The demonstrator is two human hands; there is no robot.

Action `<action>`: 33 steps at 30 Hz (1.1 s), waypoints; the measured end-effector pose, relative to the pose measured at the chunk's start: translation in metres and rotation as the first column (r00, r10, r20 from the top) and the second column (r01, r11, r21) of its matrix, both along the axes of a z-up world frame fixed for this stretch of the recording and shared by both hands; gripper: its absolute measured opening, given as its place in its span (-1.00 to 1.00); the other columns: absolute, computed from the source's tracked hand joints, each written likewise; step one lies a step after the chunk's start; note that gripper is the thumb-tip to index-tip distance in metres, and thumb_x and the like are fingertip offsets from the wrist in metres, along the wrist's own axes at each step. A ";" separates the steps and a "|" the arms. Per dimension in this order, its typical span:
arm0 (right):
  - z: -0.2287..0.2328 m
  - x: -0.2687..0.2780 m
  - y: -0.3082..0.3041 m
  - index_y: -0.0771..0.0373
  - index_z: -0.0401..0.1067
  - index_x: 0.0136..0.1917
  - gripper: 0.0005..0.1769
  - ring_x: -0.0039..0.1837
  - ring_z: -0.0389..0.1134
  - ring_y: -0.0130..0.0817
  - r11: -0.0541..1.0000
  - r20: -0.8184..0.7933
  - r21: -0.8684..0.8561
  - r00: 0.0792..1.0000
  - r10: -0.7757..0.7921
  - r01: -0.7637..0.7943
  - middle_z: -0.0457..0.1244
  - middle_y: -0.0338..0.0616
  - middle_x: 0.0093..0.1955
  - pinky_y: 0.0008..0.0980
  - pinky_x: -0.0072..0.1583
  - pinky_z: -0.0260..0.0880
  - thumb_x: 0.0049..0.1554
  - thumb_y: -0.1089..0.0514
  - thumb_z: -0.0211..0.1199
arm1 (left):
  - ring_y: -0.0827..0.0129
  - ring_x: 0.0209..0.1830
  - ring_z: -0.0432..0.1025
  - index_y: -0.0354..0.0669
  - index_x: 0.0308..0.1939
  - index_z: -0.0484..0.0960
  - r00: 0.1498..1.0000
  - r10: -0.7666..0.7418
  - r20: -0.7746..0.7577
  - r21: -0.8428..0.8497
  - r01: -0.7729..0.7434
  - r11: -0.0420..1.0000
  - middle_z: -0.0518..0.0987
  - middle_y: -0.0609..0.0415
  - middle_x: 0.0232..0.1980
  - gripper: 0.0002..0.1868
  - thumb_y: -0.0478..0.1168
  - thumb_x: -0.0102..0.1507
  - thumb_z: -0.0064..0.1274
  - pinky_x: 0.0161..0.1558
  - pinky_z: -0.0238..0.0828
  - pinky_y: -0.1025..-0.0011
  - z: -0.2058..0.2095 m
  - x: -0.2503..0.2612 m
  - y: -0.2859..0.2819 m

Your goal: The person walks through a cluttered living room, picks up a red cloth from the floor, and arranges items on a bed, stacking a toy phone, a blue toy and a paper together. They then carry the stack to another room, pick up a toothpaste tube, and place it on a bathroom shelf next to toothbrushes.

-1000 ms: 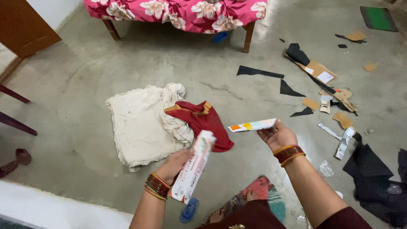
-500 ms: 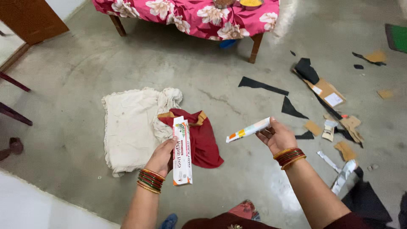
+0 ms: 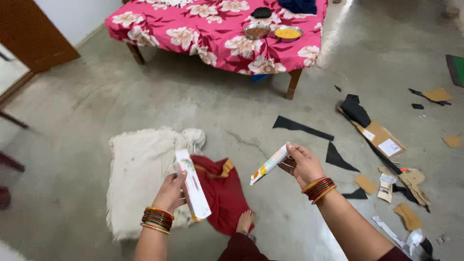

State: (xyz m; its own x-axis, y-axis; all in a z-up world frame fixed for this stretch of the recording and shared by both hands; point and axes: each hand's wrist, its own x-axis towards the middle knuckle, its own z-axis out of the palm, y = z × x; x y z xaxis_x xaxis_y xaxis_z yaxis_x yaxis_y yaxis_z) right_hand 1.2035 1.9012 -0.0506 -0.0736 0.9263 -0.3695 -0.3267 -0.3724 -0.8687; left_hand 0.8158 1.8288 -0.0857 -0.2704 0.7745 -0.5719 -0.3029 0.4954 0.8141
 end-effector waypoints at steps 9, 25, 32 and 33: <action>0.033 -0.009 0.183 0.24 0.45 0.05 -0.67 -0.04 0.44 -0.32 0.982 0.138 0.155 0.987 0.087 -0.109 0.38 -0.15 -0.10 -0.22 0.08 0.52 0.25 -0.06 0.17 | 0.39 -0.08 0.53 -0.19 0.27 0.50 0.889 -0.298 -0.349 0.199 0.381 0.903 0.68 0.10 -0.03 -0.52 -0.08 0.32 0.01 -0.11 0.48 0.43 -0.014 0.031 0.242; 0.024 0.170 0.454 0.26 0.23 0.01 -0.63 -0.09 0.44 -0.39 0.942 0.148 0.336 0.988 -0.035 -0.017 0.36 -0.14 -0.10 -0.34 -0.11 0.53 0.09 0.17 0.39 | 0.36 -0.02 0.57 -0.28 0.26 0.45 0.561 -0.712 -0.421 0.316 0.827 0.465 0.65 0.00 0.03 -0.32 -0.20 0.09 0.32 -0.03 0.59 0.32 0.094 0.353 0.521; 0.050 0.261 0.582 0.28 0.34 0.20 -0.62 -0.06 0.42 -0.47 0.920 0.245 0.354 0.966 0.083 -0.169 0.37 -0.18 -0.06 -0.36 -0.05 0.50 0.14 0.20 0.31 | 0.44 -0.10 0.58 -0.31 0.17 0.50 0.641 -0.613 -0.461 0.410 0.767 0.493 0.70 0.10 -0.05 -0.38 -0.15 0.10 0.37 -0.04 0.55 0.41 0.095 0.450 0.634; 0.051 0.263 0.595 0.28 0.35 0.22 -0.63 -0.04 0.42 -0.47 0.914 0.198 0.355 0.971 0.132 -0.197 0.37 -0.19 -0.05 -0.36 -0.03 0.50 0.16 0.20 0.30 | 0.42 -0.15 0.56 -0.30 0.15 0.54 0.621 -0.623 -0.475 0.345 0.783 0.517 0.69 0.07 -0.10 -0.40 -0.15 0.09 0.36 -0.07 0.54 0.39 0.095 0.455 0.643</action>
State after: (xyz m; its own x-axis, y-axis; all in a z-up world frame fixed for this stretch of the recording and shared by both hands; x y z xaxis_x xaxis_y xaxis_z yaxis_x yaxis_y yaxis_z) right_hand 1.4668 2.4963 0.0001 -0.2041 0.9787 -0.0232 -0.1275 -0.0500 -0.9906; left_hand 1.2709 2.4714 0.0088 0.4211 0.9045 -0.0673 0.2244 -0.0320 0.9740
